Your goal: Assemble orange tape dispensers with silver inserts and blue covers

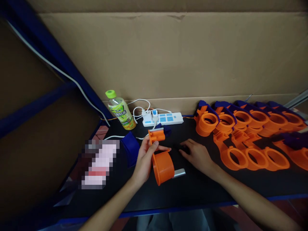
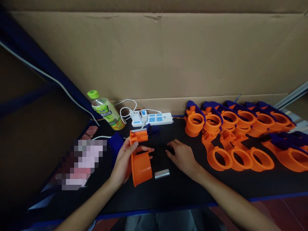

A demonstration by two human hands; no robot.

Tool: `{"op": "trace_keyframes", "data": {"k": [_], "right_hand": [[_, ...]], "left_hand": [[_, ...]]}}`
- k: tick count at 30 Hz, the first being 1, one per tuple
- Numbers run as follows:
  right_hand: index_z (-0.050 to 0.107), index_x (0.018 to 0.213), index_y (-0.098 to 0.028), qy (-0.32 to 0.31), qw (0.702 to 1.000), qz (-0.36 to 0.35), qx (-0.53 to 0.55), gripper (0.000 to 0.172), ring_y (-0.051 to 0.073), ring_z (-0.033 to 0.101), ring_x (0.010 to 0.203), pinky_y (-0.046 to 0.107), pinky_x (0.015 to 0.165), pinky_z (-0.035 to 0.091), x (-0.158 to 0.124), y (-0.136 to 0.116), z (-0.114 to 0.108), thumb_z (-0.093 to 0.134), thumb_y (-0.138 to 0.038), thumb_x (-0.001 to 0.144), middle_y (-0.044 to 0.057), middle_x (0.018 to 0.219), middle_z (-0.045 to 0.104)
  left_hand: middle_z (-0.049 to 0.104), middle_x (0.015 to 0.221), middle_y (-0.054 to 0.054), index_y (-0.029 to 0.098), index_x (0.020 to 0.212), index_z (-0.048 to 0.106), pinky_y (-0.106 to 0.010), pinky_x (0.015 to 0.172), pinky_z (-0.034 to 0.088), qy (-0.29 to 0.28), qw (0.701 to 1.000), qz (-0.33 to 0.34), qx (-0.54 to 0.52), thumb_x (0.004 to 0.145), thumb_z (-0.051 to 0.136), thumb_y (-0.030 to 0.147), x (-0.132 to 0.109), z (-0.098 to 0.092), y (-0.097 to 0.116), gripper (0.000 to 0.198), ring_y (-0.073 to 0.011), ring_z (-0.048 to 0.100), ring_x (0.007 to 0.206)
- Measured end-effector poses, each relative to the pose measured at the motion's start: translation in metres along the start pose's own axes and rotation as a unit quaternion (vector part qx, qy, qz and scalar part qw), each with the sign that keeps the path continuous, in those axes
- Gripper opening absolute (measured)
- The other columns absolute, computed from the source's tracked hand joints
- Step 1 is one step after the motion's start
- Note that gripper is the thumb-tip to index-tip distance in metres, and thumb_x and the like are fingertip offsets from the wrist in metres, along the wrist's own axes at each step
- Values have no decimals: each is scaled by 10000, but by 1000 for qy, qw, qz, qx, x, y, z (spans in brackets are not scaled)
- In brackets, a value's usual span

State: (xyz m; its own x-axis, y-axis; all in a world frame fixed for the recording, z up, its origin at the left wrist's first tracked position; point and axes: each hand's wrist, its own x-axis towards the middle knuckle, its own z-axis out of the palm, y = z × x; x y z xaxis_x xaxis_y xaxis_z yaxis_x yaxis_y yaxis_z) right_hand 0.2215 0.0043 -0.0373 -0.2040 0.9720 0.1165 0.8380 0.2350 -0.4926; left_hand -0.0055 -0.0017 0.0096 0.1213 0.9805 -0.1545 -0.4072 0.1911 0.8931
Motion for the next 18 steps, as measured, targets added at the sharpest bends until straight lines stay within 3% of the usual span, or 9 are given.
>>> {"op": "trace_keyframes", "data": {"k": [3,8,13,18], "right_hand": [[690,1141,-236,56,994,-9,90,224,165,619,785,293,695,472,3,4,-6,621,-330,950,54,1031,656],[692,1183,-257,106,949,-47,294,267,149,564,782,272,652,448,2,-9,-19,646,-372,947,54,1023,617],[685,1131,-242,120,947,-71,288,262,150,564,754,272,628,450,-7,-21,-17,698,-383,911,45,942,614],[684,1038,-236,133,952,-126,245,162,163,578,766,310,690,497,-10,-24,-13,683,-352,925,69,999,640]], "left_hand": [[757,826,-13,253,1237,456,-362,714,595,-6,1000,5,9,828,734,401,0,-1,1,517,-268,771,800],[741,740,-20,227,1270,430,-370,653,604,-50,998,-17,39,882,674,403,1,-1,-5,491,-256,754,706],[744,986,-63,226,1302,445,-330,640,588,-85,994,-43,47,864,712,365,-3,4,-15,532,-222,755,702],[738,1028,-73,217,1288,463,-325,656,583,-124,990,-64,31,849,737,348,-7,9,-18,534,-193,744,666]]}}
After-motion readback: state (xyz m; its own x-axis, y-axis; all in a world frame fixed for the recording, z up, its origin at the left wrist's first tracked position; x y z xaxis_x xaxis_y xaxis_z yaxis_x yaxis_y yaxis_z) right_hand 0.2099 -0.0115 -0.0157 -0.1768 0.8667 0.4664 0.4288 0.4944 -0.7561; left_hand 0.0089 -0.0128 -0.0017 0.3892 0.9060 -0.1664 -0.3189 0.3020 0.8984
